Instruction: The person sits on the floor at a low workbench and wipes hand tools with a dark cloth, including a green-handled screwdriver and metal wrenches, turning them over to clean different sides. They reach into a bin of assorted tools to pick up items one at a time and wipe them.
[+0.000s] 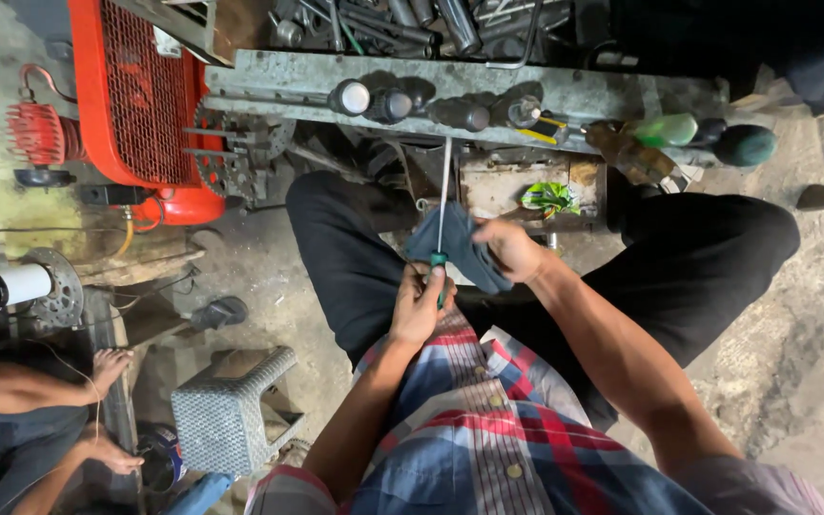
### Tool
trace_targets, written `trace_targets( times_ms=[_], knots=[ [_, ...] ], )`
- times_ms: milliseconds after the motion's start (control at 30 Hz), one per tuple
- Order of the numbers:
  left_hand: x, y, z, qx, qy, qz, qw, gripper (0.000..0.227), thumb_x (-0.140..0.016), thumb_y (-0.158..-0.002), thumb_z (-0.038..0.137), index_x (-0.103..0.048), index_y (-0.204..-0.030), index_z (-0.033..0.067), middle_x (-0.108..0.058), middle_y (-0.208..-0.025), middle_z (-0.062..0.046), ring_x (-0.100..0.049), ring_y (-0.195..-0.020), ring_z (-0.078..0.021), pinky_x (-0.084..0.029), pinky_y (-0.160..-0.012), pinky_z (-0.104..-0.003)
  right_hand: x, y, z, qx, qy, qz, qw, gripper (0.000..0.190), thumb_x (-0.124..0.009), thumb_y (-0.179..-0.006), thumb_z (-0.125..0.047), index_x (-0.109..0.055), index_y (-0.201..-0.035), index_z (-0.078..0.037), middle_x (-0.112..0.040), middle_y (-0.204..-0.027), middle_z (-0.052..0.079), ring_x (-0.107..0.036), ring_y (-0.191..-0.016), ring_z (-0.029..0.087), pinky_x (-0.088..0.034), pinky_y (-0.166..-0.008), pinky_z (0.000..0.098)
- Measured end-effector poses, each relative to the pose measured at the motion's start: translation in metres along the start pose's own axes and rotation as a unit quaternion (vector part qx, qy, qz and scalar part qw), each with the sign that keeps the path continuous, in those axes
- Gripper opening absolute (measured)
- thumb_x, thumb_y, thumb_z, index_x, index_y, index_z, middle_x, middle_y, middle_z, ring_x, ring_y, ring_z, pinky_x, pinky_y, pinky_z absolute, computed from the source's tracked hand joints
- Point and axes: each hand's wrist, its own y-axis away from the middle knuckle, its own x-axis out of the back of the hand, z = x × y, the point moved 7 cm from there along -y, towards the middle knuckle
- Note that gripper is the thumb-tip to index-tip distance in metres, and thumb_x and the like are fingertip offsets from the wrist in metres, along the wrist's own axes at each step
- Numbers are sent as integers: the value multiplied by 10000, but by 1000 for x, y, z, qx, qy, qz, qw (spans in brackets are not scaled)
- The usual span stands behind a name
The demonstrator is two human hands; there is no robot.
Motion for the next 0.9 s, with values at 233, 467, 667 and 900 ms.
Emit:
trace_targets(
  times_ms=[233, 467, 667, 900],
  knots=[
    [-4, 6, 5, 95, 116, -25, 988, 296, -496, -1088, 362, -531, -1003, 81, -614, -711, -79, -469, -458, -96, -297, -398, -230, -23, 2, -2, 37, 184, 31, 982, 430, -776, -948, -182, -622, -1288, 33, -731, -1147, 106, -697, -1038, 196, -568, -915, 365],
    [-15, 9, 12, 58, 108, -52, 991, 264, -506, -1096, 325, -540, -1026, 73, -596, -701, -51, -450, -463, -78, -314, -415, -217, -49, 4, -17, 132, 228, 13, 965, 504, -801, -901, -144, -606, -1335, 24, -711, -1250, 94, -675, -1153, 196, -530, -1052, 379],
    [-2, 18, 51, -110, -274, 98, 950, 310, -605, -1035, 309, -490, -1118, 33, -686, -704, -151, -678, -585, -244, -532, -568, -362, -55, -3, -20, 201, 325, 44, 923, 288, -737, -1018, -149, -674, -1218, 48, -744, -1088, 68, -672, -1010, 143, -555, -925, 334],
    [-7, 29, 80, -195, -492, 154, 834, 487, -664, -972, 297, -413, -1270, 4, -703, -861, -274, -674, -751, -505, -512, -637, -562, -64, -7, -30, 212, 357, 125, 901, 247, -684, -1016, -185, -677, -1158, 17, -704, -989, -14, -620, -903, 71, -531, -822, 276]
  ],
)
